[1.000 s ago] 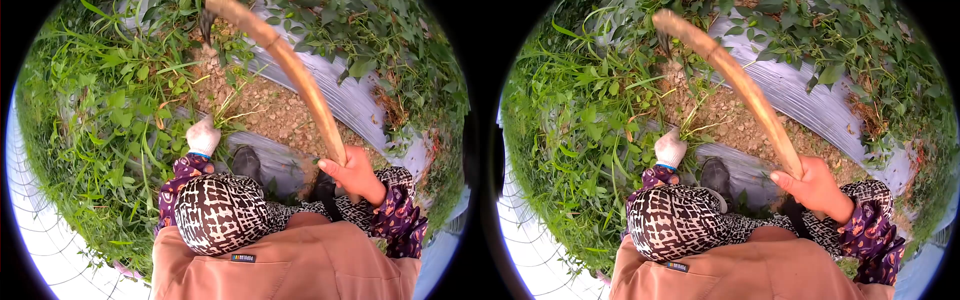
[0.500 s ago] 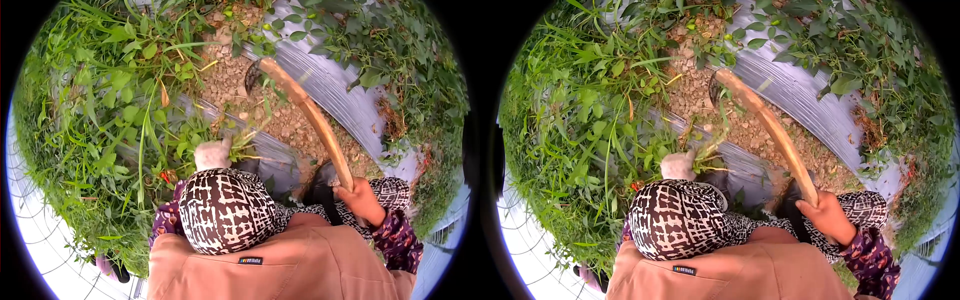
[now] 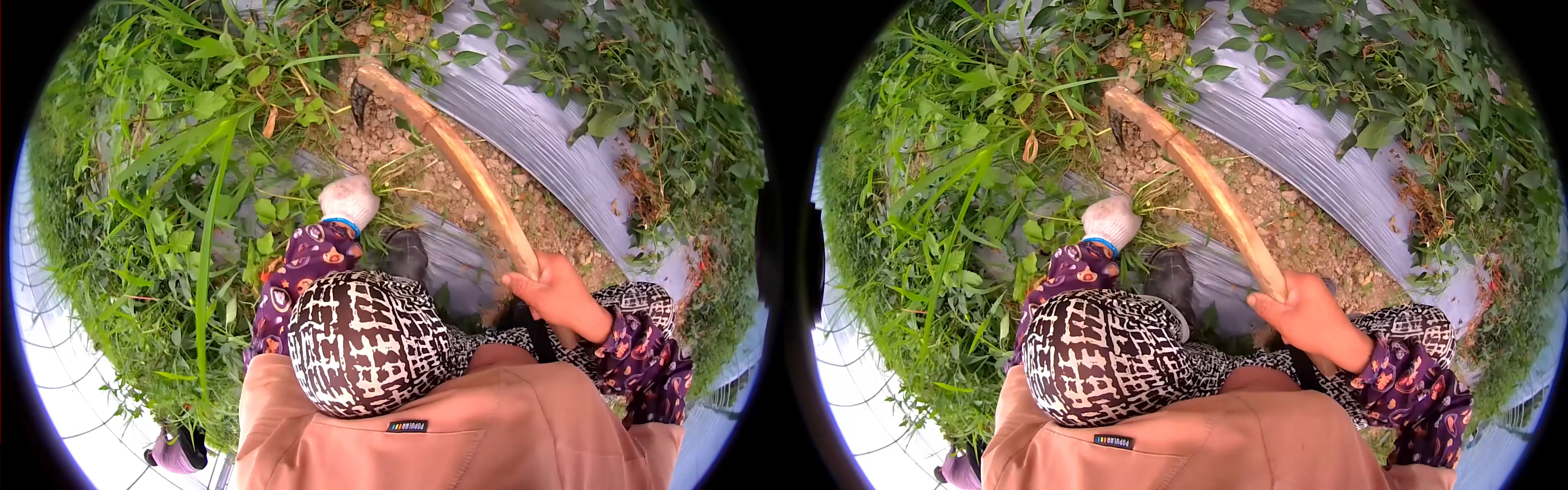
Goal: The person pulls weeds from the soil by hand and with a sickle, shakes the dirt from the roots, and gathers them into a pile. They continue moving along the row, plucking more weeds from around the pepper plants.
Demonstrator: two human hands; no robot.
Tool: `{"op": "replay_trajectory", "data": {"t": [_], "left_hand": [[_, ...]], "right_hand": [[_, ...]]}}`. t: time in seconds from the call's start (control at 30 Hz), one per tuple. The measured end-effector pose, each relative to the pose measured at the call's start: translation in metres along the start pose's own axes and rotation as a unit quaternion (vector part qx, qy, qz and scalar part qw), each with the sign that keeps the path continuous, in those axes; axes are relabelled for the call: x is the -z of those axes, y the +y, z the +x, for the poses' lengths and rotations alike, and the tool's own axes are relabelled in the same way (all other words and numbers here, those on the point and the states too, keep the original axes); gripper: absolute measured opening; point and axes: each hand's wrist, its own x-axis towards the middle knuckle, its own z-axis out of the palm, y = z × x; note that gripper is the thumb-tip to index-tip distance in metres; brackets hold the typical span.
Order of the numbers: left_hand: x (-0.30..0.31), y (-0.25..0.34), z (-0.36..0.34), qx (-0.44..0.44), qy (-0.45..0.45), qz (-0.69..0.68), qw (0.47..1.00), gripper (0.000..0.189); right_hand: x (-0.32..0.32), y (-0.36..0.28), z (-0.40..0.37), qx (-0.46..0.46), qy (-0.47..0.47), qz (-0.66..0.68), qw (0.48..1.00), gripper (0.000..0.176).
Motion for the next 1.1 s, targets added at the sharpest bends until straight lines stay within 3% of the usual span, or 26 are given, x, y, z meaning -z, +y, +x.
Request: {"op": "replay_trajectory", "data": {"t": [0.1, 0.17, 0.23, 0.3, 0.37, 0.4, 0.43, 0.5, 0.57, 0.63, 0.7, 0.73, 0.77, 0.8, 0.87, 0.9, 0.93, 1.0, 1.03, 1.07, 1.1], "left_hand": [[-0.007, -0.006, -0.010, -0.086, 0.072, -0.042, 0.993, 0.028], [-0.004, 0.004, -0.031, -0.107, -0.023, -0.056, 0.992, 0.029], [0.012, 0.002, -0.061, 0.064, -0.097, -0.160, 0.980, 0.049], [-0.003, -0.032, -0.066, 0.026, -0.047, -0.201, 0.978, 0.059], [0.014, -0.029, -0.094, -0.033, -0.082, -0.074, 0.993, 0.059], [0.014, -0.031, -0.105, -0.009, -0.064, -0.106, 0.992, 0.060], [0.032, -0.033, -0.108, 0.008, -0.106, -0.153, 0.982, 0.062], [0.050, -0.037, -0.121, -0.026, -0.011, -0.102, 0.994, 0.059], [0.060, -0.041, -0.127, 0.007, 0.035, -0.111, 0.993, 0.046], [0.058, -0.068, -0.120, -0.060, 0.218, -0.164, 0.960, 0.040], [0.084, -0.091, -0.112, -0.184, 0.468, -0.036, 0.863, 0.028], [0.093, -0.093, -0.089, -0.186, 0.407, 0.063, 0.892, 0.017], [0.070, -0.109, -0.044, -0.118, 0.382, 0.241, 0.884, 0.017], [0.048, -0.123, 0.001, -0.067, 0.346, 0.414, 0.840, 0.018], [0.060, -0.068, 0.014, -0.307, 0.275, 0.509, 0.756, 0.044], [0.096, -0.037, -0.007, -0.328, 0.231, 0.456, 0.795, 0.050], [0.080, -0.046, 0.043, -0.203, 0.363, 0.572, 0.708, 0.055], [0.098, -0.047, 0.083, -0.090, 0.404, 0.526, 0.743, 0.065], [0.128, -0.039, 0.070, -0.113, 0.317, 0.370, 0.866, 0.069], [0.133, -0.044, 0.070, -0.084, 0.309, 0.236, 0.917, 0.073], [0.151, -0.036, 0.055, -0.042, 0.233, 0.222, 0.946, 0.080]], "right_hand": [[0.001, 0.002, -0.003, -0.040, -0.010, 0.025, 0.999, 0.024], [0.005, 0.004, -0.004, -0.044, -0.007, 0.028, 0.999, 0.024], [0.006, 0.005, -0.007, -0.054, 0.022, 0.053, 0.997, 0.025], [0.010, 0.004, -0.007, -0.048, 0.030, 0.042, 0.998, 0.025], [0.012, 0.005, -0.009, -0.056, 0.028, 0.027, 0.998, 0.025], [0.011, 0.008, -0.008, -0.050, 0.040, 0.031, 0.997, 0.025], [0.012, 0.008, -0.004, -0.036, 0.058, 0.038, 0.997, 0.025], [0.015, 0.006, -0.001, -0.031, 0.061, 0.032, 0.997, 0.025], [0.014, 0.006, -0.004, -0.046, 0.050, 0.026, 0.997, 0.025], [0.014, 0.003, -0.001, -0.037, 0.043, 0.042, 0.997, 0.026], [0.012, 0.001, 0.000, -0.038, 0.047, 0.052, 0.997, 0.026], [0.011, 0.000, 0.000, -0.038, 0.050, 0.058, 0.996, 0.026], [0.010, -0.001, 0.000, -0.028, 0.047, 0.055, 0.997, 0.026], [0.011, 0.001, 0.002, -0.032, 0.043, 0.037, 0.998, 0.026], [0.021, 0.010, 0.008, -0.040, 0.041, 0.020, 0.998, 0.026], [0.023, 0.011, 0.009, -0.043, 0.048, 0.021, 0.998, 0.026], [0.026, 0.012, 0.009, -0.050, 0.053, 0.021, 0.997, 0.027], [0.029, 0.012, 0.006, -0.045, 0.068, 0.009, 0.997, 0.028], [0.030, 0.013, 0.006, -0.034, 0.081, 0.002, 0.996, 0.029], [0.031, 0.016, 0.006, -0.034, 0.082, 0.001, 0.996, 0.029], [0.032, 0.023, 0.005, 0.009, 0.118, -0.020, 0.993, 0.029]]}}
